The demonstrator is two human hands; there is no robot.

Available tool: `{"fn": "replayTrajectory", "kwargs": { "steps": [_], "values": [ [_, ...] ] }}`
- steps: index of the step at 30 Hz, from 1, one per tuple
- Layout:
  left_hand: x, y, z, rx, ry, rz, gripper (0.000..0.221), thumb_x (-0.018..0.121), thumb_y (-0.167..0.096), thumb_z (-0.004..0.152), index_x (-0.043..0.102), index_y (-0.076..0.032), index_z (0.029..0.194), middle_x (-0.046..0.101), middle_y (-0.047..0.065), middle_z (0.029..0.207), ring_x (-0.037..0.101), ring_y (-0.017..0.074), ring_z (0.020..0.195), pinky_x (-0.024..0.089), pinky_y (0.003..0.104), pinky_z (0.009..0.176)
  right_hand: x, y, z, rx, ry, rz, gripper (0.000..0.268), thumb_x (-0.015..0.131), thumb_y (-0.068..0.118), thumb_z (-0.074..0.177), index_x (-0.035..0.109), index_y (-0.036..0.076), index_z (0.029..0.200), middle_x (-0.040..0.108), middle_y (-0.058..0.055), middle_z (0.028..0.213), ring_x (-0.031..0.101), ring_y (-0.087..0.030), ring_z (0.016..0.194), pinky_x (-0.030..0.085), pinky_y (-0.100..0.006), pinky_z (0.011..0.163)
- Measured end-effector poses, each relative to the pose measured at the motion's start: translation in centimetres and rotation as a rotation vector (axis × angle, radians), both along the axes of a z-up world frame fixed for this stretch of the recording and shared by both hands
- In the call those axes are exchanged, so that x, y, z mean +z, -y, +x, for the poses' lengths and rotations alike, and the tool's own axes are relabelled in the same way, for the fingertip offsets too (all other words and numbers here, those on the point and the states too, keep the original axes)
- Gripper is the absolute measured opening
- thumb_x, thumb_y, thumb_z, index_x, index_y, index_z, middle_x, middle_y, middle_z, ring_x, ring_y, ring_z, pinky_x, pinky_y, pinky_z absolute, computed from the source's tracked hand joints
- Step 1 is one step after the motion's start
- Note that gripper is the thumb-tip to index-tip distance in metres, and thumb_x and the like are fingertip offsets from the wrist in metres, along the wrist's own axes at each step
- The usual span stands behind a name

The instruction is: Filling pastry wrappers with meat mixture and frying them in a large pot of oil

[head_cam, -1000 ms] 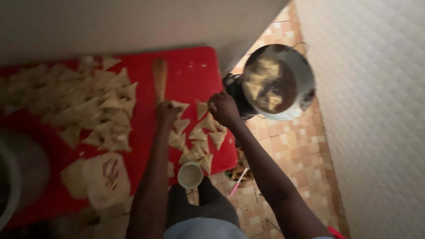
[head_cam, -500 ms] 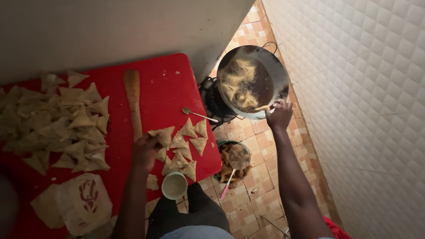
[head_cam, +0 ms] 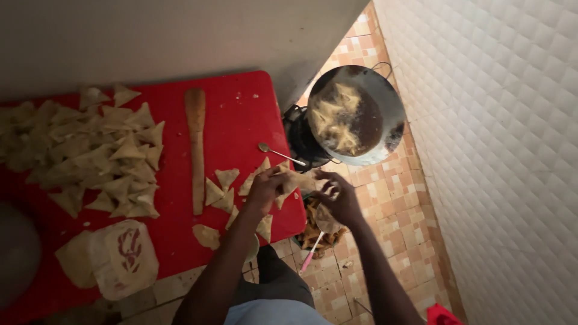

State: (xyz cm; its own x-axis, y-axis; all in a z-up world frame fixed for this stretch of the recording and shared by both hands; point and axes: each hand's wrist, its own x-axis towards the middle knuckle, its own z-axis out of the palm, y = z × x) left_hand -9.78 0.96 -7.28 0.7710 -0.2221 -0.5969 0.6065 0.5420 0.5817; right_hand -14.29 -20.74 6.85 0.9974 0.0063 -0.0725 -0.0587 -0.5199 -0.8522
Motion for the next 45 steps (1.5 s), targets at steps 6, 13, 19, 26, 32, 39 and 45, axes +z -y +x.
{"fn": "replayTrajectory", "kwargs": {
  "steps": [6, 13, 19, 26, 32, 39, 45],
  "values": [
    [3.5, 3.1, 1.0, -0.103, -0.063, -0.187, 0.049, 0.096, -0.011, 0.094, 0.071, 0.006, 0.132, 0.080, 0.020, 0.093, 0.082, 0.0302, 0.078, 0.071, 0.048, 0.070, -0.4, 0.5, 0.3, -0.054, 0.123, -0.120, 0.014, 0.096, 0.012, 0.091, 0.089, 0.013, 0.103, 0.084, -0.007, 0.098, 0.078, -0.022, 0.074, 0.061, -0.029, 0.065],
    [0.7, -1.6, 2.0, -0.153, -0.098, -0.326, 0.040, 0.091, -0.021, 0.092, 0.073, -0.004, 0.124, 0.080, 0.012, 0.099, 0.084, 0.0356, 0.087, 0.072, 0.055, 0.073, 0.5, 6.7, 4.3, -0.178, 0.205, -0.633, 0.020, 0.085, 0.029, 0.105, 0.079, 0.011, 0.098, 0.079, -0.013, 0.081, 0.078, -0.039, 0.079, 0.066, -0.051, 0.073],
    [4.9, -14.7, -2.4, 0.296, -0.039, 0.295, 0.021, 0.094, -0.010, 0.090, 0.080, 0.000, 0.102, 0.076, 0.014, 0.088, 0.075, 0.0283, 0.069, 0.072, 0.049, 0.058, -10.5, 17.0, 8.8, -0.181, 0.103, -0.943, 0.006, 0.080, 0.025, 0.104, 0.085, 0.021, 0.105, 0.079, -0.007, 0.102, 0.080, -0.037, 0.097, 0.068, -0.056, 0.085],
    [6.8, -25.8, -7.5, 0.370, -0.089, 0.622, 0.017, 0.089, -0.019, 0.095, 0.079, -0.009, 0.104, 0.077, 0.015, 0.089, 0.079, 0.0241, 0.077, 0.070, 0.043, 0.073, -12.4, 10.0, 7.0, -0.222, -0.059, -0.814, 0.009, 0.077, 0.022, 0.099, 0.084, 0.023, 0.104, 0.078, -0.006, 0.103, 0.078, -0.035, 0.111, 0.065, -0.053, 0.098],
    [5.8, -26.1, -9.0, 0.358, -0.051, 0.674, 0.019, 0.087, -0.019, 0.096, 0.080, -0.009, 0.110, 0.076, 0.013, 0.088, 0.076, 0.0219, 0.077, 0.068, 0.038, 0.069, -9.1, -5.7, -1.6, -0.028, -0.391, -0.511, 0.017, 0.085, 0.020, 0.090, 0.075, 0.006, 0.093, 0.082, -0.019, 0.080, 0.081, -0.049, 0.095, 0.062, -0.062, 0.093],
    [3.5, -23.5, -8.3, -0.007, 0.300, 1.102, 0.030, 0.080, -0.032, 0.099, 0.085, -0.009, 0.118, 0.084, 0.020, 0.105, 0.081, 0.0415, 0.103, 0.065, 0.054, 0.085, -11.7, -11.8, -5.2, -0.150, -0.452, -0.575, 0.048, 0.082, 0.056, 0.095, 0.085, 0.009, 0.094, 0.082, -0.022, 0.090, 0.081, -0.048, 0.096, 0.065, -0.062, 0.086],
    [-0.3, -20.9, -5.5, -0.503, 0.836, 1.593, 0.028, 0.079, -0.013, 0.087, 0.083, -0.015, 0.115, 0.080, 0.005, 0.111, 0.075, 0.0341, 0.113, 0.067, 0.049, 0.087, -12.1, -11.2, -4.3, -0.278, -0.428, -0.564, 0.049, 0.086, 0.055, 0.089, 0.082, 0.006, 0.093, 0.082, -0.024, 0.091, 0.082, -0.048, 0.099, 0.065, -0.062, 0.085]
  ]
}}
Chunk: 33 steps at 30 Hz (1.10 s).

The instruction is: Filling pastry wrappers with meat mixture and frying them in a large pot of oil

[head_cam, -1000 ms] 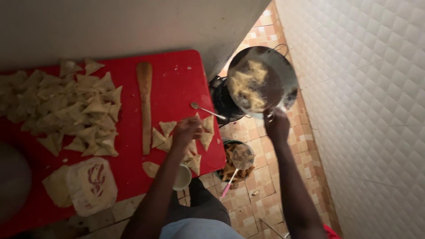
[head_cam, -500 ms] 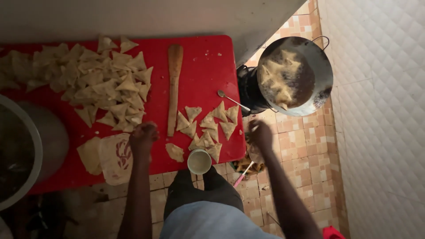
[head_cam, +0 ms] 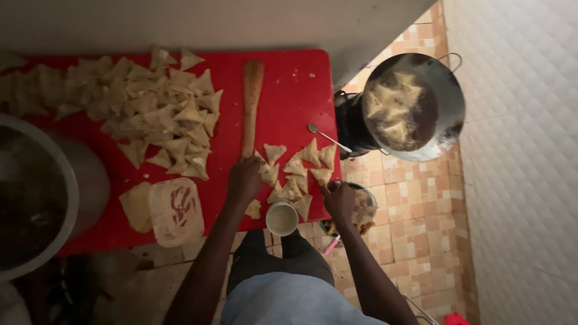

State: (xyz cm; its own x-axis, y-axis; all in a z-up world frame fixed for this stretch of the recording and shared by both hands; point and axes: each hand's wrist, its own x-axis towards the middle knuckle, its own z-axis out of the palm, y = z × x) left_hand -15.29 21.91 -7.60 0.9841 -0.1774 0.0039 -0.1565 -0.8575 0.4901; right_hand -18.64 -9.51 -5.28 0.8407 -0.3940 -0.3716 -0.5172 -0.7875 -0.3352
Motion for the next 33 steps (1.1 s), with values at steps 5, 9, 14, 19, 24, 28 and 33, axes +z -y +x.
{"fn": "replayTrajectory", "kwargs": {
  "steps": [5, 9, 14, 19, 24, 28, 33],
  "values": [
    [-4.8, 0.2, 3.3, -0.248, 0.089, 0.157, 0.017, 0.081, -0.019, 0.087, 0.084, -0.018, 0.103, 0.080, 0.003, 0.106, 0.073, 0.0318, 0.112, 0.067, 0.049, 0.084, 5.1, 5.2, 1.9, -0.027, 0.028, 0.059, 0.031, 0.084, 0.046, 0.088, 0.082, 0.015, 0.089, 0.082, -0.017, 0.086, 0.081, -0.047, 0.101, 0.062, -0.059, 0.088],
    [-3.5, 0.7, 4.4, -0.347, 0.076, 0.258, 0.014, 0.077, -0.022, 0.091, 0.086, -0.017, 0.101, 0.078, 0.004, 0.111, 0.071, 0.0312, 0.114, 0.063, 0.047, 0.084, 7.5, 11.4, 4.3, -0.071, 0.151, 0.004, 0.031, 0.082, 0.046, 0.088, 0.081, 0.015, 0.088, 0.082, -0.016, 0.086, 0.080, -0.045, 0.097, 0.061, -0.061, 0.085],
    [-2.1, 0.4, 5.5, -0.272, -0.081, 0.210, 0.009, 0.081, -0.017, 0.090, 0.085, -0.010, 0.095, 0.076, 0.011, 0.099, 0.074, 0.0358, 0.103, 0.063, 0.051, 0.084, 10.2, 18.5, 8.7, -0.014, 0.344, -0.280, 0.023, 0.078, 0.035, 0.094, 0.076, 0.014, 0.087, 0.077, -0.017, 0.085, 0.079, -0.043, 0.098, 0.064, -0.058, 0.088],
    [5.4, 0.0, 6.6, -0.121, -0.372, 0.076, 0.014, 0.087, -0.019, 0.083, 0.089, -0.013, 0.095, 0.081, 0.017, 0.101, 0.081, 0.0411, 0.104, 0.068, 0.050, 0.089, 5.4, 26.3, 12.3, 0.024, 0.404, -0.487, 0.014, 0.080, 0.031, 0.089, 0.076, 0.018, 0.088, 0.071, -0.009, 0.087, 0.075, -0.037, 0.101, 0.065, -0.049, 0.092],
    [5.6, 2.1, 5.8, 0.150, -0.428, -0.653, 0.048, 0.092, -0.017, 0.082, 0.081, 0.002, 0.125, 0.080, 0.031, 0.119, 0.078, 0.0495, 0.118, 0.065, 0.053, 0.100, 1.3, 29.5, 12.8, -0.017, 0.332, -0.464, 0.014, 0.083, 0.027, 0.087, 0.084, 0.014, 0.088, 0.069, -0.014, 0.093, 0.072, -0.041, 0.104, 0.065, -0.055, 0.093],
    [0.4, 7.7, 5.1, 0.195, -0.426, -0.903, 0.038, 0.099, -0.025, 0.088, 0.086, -0.004, 0.117, 0.085, 0.020, 0.105, 0.082, 0.0312, 0.101, 0.068, 0.046, 0.089, 2.1, 25.8, 10.1, 0.104, 0.401, -0.411, 0.020, 0.074, 0.031, 0.092, 0.073, 0.014, 0.082, 0.064, -0.012, 0.085, 0.073, -0.037, 0.092, 0.064, -0.049, 0.084],
    [4.6, 17.3, 5.3, 0.421, -0.885, -1.483, 0.048, 0.091, -0.016, 0.095, 0.074, 0.005, 0.135, 0.078, 0.018, 0.090, 0.078, 0.0227, 0.075, 0.070, 0.038, 0.066, 10.4, 13.3, 4.4, 0.188, 0.352, 0.603, 0.058, 0.094, 0.006, 0.087, 0.077, 0.008, 0.142, 0.083, -0.017, 0.118, 0.079, -0.022, 0.078, 0.066, -0.031, 0.066]
  ]
}}
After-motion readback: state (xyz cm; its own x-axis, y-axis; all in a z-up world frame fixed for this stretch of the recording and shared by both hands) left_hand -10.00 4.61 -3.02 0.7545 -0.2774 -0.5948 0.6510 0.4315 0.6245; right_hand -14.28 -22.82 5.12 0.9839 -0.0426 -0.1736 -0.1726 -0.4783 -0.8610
